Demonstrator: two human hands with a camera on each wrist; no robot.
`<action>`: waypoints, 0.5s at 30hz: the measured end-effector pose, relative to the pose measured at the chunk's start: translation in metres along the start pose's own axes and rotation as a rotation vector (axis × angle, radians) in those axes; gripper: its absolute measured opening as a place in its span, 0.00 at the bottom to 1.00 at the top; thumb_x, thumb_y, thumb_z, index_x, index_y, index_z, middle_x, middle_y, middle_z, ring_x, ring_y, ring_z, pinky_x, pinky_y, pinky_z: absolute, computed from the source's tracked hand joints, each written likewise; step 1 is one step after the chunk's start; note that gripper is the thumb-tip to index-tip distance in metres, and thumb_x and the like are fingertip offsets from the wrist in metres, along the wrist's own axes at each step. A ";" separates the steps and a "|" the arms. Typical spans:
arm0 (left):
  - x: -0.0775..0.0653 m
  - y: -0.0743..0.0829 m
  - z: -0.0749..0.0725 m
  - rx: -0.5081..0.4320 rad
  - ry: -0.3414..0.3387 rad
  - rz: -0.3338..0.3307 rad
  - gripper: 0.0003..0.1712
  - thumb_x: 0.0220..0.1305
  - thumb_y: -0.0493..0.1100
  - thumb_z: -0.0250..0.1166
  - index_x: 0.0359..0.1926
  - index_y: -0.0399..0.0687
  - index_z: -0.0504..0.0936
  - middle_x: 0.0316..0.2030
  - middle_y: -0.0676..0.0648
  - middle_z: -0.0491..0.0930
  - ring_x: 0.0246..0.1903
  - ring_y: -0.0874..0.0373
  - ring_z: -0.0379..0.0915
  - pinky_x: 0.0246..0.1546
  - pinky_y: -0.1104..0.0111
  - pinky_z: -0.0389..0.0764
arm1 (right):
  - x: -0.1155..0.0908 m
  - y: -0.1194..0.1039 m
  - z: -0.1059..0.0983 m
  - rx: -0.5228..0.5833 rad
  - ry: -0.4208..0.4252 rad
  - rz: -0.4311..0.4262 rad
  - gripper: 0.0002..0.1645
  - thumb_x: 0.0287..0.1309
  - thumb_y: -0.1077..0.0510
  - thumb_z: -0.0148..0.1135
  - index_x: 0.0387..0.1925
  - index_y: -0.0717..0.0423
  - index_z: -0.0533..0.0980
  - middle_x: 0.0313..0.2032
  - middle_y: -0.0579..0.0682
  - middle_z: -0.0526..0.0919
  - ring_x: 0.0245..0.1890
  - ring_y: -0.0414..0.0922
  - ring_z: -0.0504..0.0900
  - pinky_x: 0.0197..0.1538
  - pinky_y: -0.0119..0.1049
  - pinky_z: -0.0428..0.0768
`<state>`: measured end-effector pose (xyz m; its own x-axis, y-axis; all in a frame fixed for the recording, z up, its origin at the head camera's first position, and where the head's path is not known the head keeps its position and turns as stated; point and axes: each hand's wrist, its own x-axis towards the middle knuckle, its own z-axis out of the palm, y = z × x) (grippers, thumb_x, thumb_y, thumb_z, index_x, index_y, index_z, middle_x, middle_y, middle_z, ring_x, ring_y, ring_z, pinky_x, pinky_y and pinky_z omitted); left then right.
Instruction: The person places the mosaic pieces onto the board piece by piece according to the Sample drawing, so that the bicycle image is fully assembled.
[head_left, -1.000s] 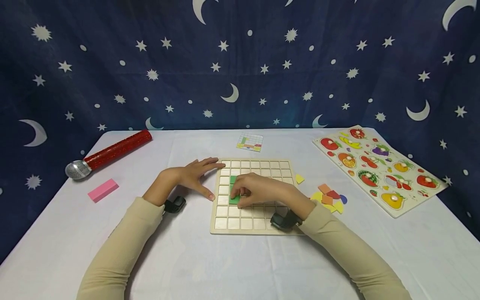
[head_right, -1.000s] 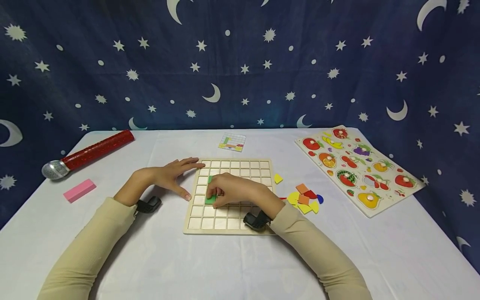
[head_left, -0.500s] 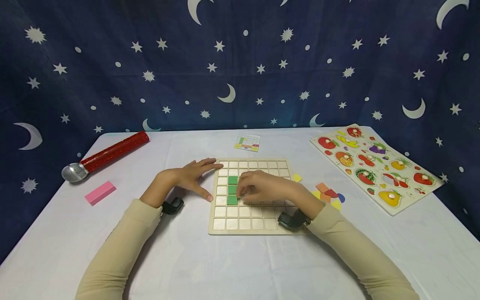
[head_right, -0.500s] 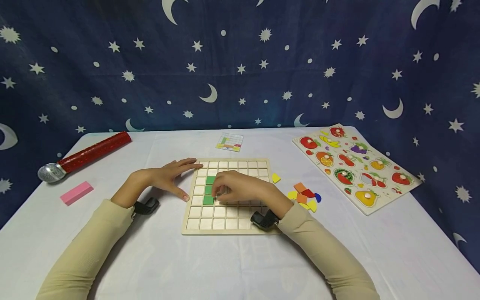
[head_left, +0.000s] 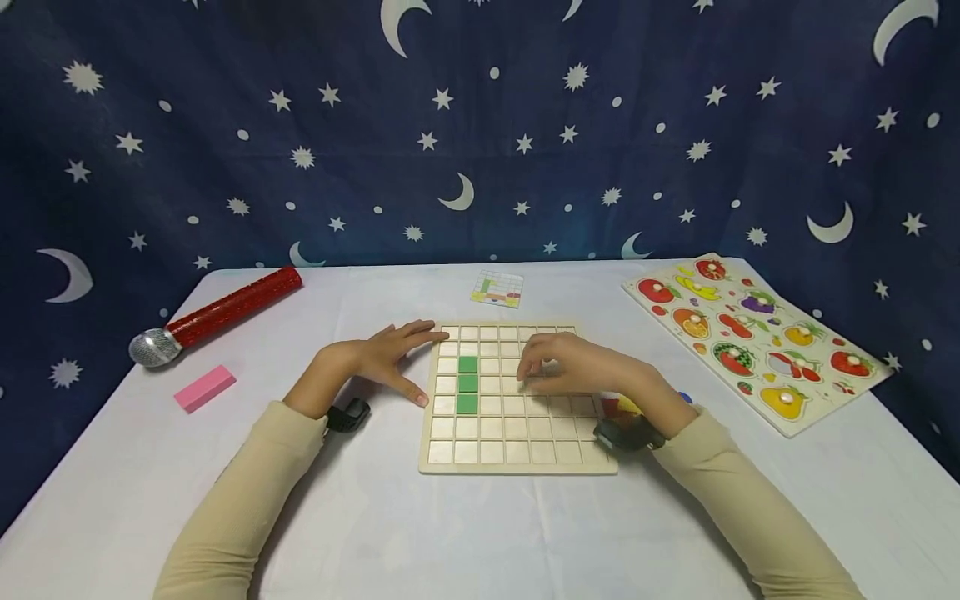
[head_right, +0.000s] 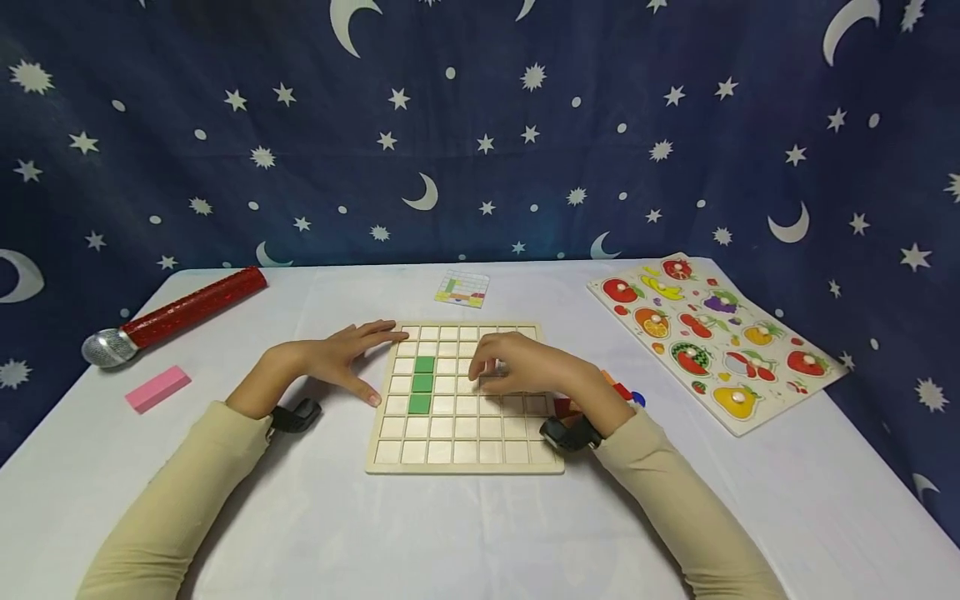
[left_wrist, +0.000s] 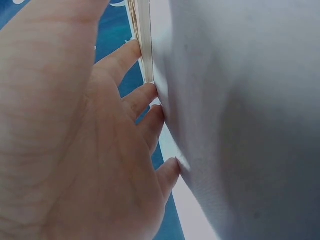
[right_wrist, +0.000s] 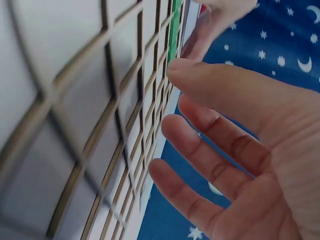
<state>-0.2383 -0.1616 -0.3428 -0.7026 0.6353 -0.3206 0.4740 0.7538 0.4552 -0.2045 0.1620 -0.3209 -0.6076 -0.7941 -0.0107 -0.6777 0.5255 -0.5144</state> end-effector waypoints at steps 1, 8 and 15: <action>0.000 0.001 0.000 0.000 -0.001 0.001 0.63 0.47 0.63 0.75 0.76 0.55 0.50 0.77 0.39 0.39 0.75 0.40 0.33 0.72 0.43 0.34 | -0.002 0.003 -0.001 -0.004 0.007 0.004 0.08 0.56 0.63 0.68 0.39 0.55 0.83 0.37 0.46 0.80 0.40 0.45 0.77 0.50 0.44 0.77; 0.002 0.000 0.001 -0.003 -0.003 0.023 0.62 0.48 0.63 0.75 0.76 0.53 0.50 0.76 0.38 0.39 0.75 0.40 0.33 0.72 0.42 0.34 | -0.013 0.018 -0.009 0.011 0.035 0.078 0.08 0.55 0.65 0.69 0.39 0.57 0.83 0.38 0.48 0.80 0.40 0.47 0.76 0.49 0.46 0.78; 0.003 0.000 0.001 -0.008 -0.002 0.036 0.62 0.47 0.63 0.75 0.76 0.52 0.50 0.76 0.37 0.40 0.75 0.40 0.34 0.71 0.41 0.34 | -0.025 0.036 -0.018 0.028 0.058 0.098 0.07 0.55 0.67 0.68 0.37 0.58 0.83 0.35 0.47 0.79 0.37 0.45 0.75 0.46 0.43 0.79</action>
<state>-0.2396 -0.1601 -0.3451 -0.6843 0.6622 -0.3054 0.4944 0.7292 0.4732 -0.2215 0.2060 -0.3237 -0.6943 -0.7196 -0.0130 -0.6021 0.5906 -0.5374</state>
